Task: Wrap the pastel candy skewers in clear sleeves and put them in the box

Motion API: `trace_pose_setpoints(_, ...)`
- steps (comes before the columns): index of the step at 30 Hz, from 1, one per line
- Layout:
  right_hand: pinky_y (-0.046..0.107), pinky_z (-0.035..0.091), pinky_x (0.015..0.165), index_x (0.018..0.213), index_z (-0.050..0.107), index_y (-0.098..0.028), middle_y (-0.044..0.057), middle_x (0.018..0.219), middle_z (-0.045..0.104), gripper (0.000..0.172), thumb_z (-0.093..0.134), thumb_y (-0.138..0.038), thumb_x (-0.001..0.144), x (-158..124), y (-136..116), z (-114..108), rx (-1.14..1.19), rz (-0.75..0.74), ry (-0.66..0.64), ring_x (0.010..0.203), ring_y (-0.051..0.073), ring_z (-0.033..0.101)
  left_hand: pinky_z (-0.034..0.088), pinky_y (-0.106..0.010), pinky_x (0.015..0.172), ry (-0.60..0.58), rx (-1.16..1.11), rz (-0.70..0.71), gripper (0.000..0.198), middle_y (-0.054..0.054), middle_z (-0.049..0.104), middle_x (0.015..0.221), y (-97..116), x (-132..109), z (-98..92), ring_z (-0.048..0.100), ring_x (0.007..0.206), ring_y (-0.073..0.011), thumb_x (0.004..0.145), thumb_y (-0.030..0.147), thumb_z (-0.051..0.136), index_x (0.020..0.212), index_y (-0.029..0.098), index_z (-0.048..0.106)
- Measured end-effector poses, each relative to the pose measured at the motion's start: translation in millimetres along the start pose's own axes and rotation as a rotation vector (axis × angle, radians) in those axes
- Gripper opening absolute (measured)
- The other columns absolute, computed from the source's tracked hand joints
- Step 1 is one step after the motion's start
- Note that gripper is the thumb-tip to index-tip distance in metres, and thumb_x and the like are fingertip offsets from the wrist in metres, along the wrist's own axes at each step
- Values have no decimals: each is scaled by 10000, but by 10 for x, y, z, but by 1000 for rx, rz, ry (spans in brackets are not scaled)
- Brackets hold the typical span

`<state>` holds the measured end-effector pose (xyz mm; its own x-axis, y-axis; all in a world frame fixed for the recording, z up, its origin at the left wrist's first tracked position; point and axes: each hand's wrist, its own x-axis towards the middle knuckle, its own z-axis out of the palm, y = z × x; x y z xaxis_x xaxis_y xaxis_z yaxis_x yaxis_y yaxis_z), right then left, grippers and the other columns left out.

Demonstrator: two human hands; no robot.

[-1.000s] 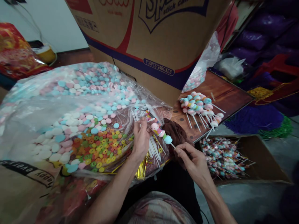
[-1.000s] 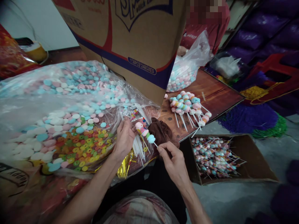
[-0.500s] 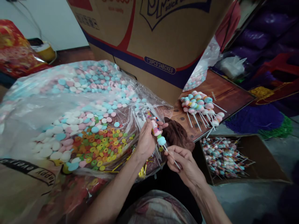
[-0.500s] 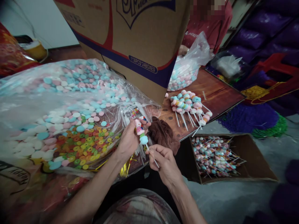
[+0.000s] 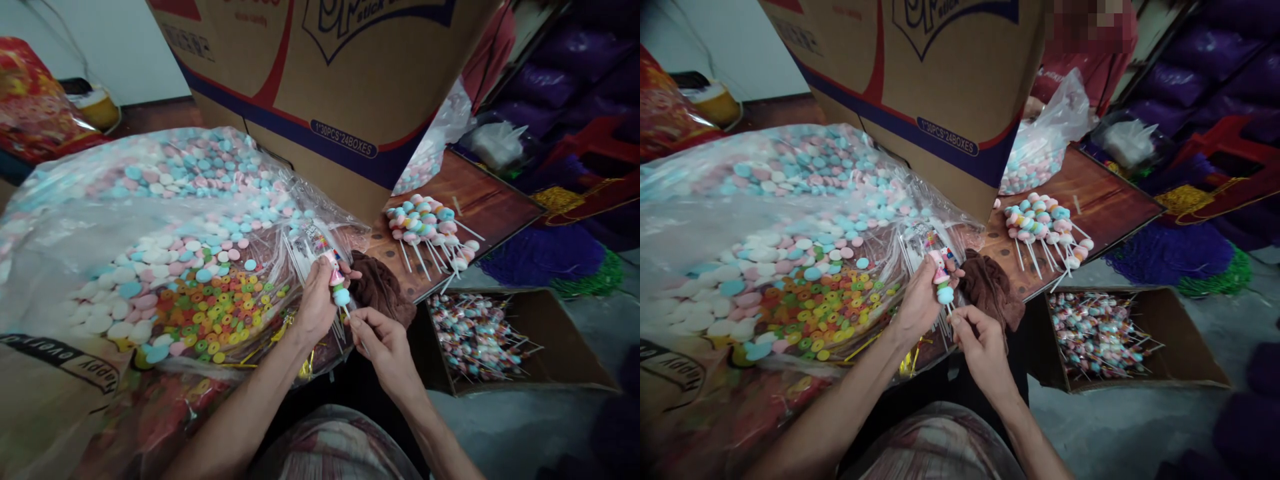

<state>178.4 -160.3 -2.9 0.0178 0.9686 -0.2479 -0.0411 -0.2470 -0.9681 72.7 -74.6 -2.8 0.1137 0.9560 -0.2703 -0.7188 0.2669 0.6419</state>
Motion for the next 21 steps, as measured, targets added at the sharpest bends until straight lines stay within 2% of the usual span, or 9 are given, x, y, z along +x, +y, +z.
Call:
trace_pose_setpoints(2,208,262,463,845,629,-170,-59,586,403,264,574,-421,905,48,25,10,30,-15,15,501,76,324,471,-224,675,-50,1,-27,282,-13,630,766,18,-11,1,691,775,-149,880,437,626,850,158,598)
trace_pose_setpoints(4,210,281,470,854,631,-173,-54,598,415,246,551,-395,922,65,35,-1,-57,-77,63,512,82,348,473,-231,682,-83,0,-56,283,-8,618,735,53,-11,7,686,763,-152,877,432,632,846,153,593)
trace_pose_setpoints(9,230,420,622,859,631,-174,8,730,565,166,505,-237,947,39,16,-86,-504,-425,123,653,120,526,485,-247,677,-43,6,-105,294,-15,629,741,107,-5,38,697,791,-179,825,426,697,828,149,599)
trace_pose_setpoints(13,216,419,619,784,586,-180,2,682,521,199,470,-128,937,17,1,-81,-800,-648,133,616,112,521,475,-233,655,21,-18,-129,278,5,606,697,62,10,18,697,764,-170,795,389,738,815,146,604)
trace_pose_setpoints(16,206,415,607,773,567,-182,-5,667,497,212,460,-103,938,-24,-15,-50,-868,-693,111,596,104,510,455,-219,610,52,-59,-126,310,-10,621,716,45,46,-31,689,763,-162,835,434,685,788,140,598)
trace_pose_setpoints(21,215,424,617,841,590,-179,4,710,541,150,490,-129,940,-20,-18,-69,-709,-620,115,638,114,531,453,-220,605,13,-47,-130,327,-23,638,751,67,50,-43,691,794,-169,850,459,657,791,142,601)
